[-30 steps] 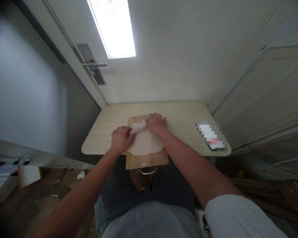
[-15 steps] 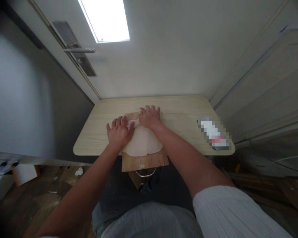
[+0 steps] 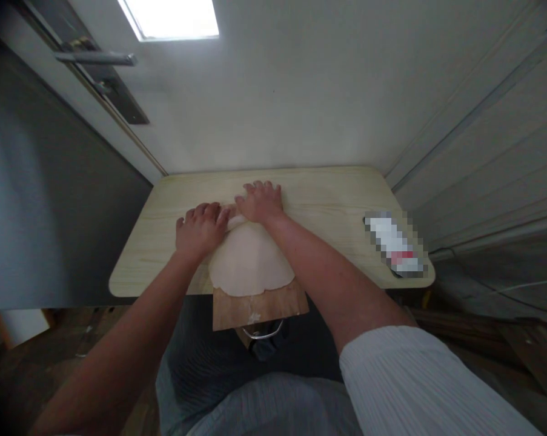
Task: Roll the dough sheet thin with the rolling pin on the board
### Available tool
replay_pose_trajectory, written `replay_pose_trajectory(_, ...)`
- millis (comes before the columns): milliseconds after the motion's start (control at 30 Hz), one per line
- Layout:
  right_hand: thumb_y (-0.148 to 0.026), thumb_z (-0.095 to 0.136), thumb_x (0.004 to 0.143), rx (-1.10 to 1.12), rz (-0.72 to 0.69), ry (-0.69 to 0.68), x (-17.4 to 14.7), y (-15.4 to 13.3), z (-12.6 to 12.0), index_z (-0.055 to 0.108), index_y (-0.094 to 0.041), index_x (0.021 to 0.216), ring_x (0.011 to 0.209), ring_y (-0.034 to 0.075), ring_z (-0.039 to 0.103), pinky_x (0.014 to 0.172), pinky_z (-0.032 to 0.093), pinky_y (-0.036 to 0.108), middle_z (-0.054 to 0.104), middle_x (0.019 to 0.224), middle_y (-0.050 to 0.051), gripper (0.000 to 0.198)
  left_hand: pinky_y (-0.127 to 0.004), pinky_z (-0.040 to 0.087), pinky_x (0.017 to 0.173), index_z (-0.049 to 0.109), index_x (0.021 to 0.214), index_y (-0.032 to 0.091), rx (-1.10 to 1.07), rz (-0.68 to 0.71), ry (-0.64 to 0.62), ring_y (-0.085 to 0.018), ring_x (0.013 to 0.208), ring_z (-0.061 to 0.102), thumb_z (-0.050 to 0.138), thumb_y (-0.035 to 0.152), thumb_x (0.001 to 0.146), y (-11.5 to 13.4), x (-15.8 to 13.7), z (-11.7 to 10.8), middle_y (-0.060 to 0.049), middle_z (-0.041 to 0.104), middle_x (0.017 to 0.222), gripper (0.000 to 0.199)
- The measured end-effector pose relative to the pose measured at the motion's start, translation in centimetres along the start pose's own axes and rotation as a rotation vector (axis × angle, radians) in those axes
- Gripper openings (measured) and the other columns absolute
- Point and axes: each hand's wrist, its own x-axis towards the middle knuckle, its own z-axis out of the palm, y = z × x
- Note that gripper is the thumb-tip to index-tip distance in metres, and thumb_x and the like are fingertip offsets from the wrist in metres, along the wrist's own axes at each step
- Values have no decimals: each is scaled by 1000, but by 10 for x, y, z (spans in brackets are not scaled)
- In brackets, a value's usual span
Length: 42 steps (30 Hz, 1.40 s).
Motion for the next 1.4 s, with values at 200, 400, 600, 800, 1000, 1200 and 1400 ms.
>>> replay_pose_trajectory(200, -56, 37, 95, 7, 1, -34, 13, -2, 1, 56, -22, 136, 125, 35, 47, 104, 34, 54, 56, 139, 13, 56, -54, 38, 102, 49, 140, 28, -18, 17, -56, -35, 128, 47, 19, 59, 99, -8, 17, 0, -12, 52, 145, 59)
replay_pose_trajectory(400, -56, 39, 95, 10, 3, -44, 19, -3, 2, 57, -22, 135, 125, 35, 47, 105, 34, 55, 57, 139, 13, 56, -53, 40, 101, 50, 140, 28, -10, 1, -71, -35, 128, 48, 18, 62, 98, -11, 25, 3, -11, 52, 145, 63)
replay_pose_trajectory(600, -49, 39, 95, 3, 15, -23, 7, -2, 1, 58, -24, 135, 124, 34, 47, 105, 33, 55, 57, 139, 12, 52, -51, 42, 99, 49, 141, 26, 0, 31, 15, -35, 125, 50, 18, 60, 99, -7, 11, 3, -12, 55, 142, 62)
replay_pose_trajectory(800, -42, 37, 96, -16, 53, 23, -30, -1, -8, 54, -26, 140, 130, 33, 42, 108, 28, 56, 52, 145, 11, 50, -50, 39, 102, 49, 139, 25, 2, 68, 82, -34, 130, 46, 21, 57, 99, 5, -18, -1, -13, 52, 145, 59)
replay_pose_trajectory(1000, -45, 33, 100, -17, 72, 65, -71, 4, -15, 52, -22, 141, 134, 33, 39, 110, 25, 55, 47, 151, 11, 51, -48, 33, 108, 50, 138, 26, -21, 95, 109, -32, 134, 43, 32, 60, 97, 14, -47, -4, -11, 48, 150, 56)
replay_pose_trajectory(1200, -46, 31, 102, 42, 134, 40, -115, 7, -15, 45, -18, 146, 140, 33, 34, 113, 21, 56, 44, 153, 13, 54, -45, 37, 103, 60, 123, 26, -96, 219, 120, -29, 123, 52, 54, 49, 91, 2, -61, 1, -9, 60, 135, 40)
replay_pose_trajectory(1400, -41, 29, 103, 123, 148, 49, -135, 29, -29, 65, -23, 122, 128, 28, 46, 105, 33, 46, 58, 141, 8, 45, -43, 41, 95, 61, 117, 24, -149, 391, 134, -28, 114, 54, 57, 41, 92, 8, -65, -1, -8, 65, 120, 31)
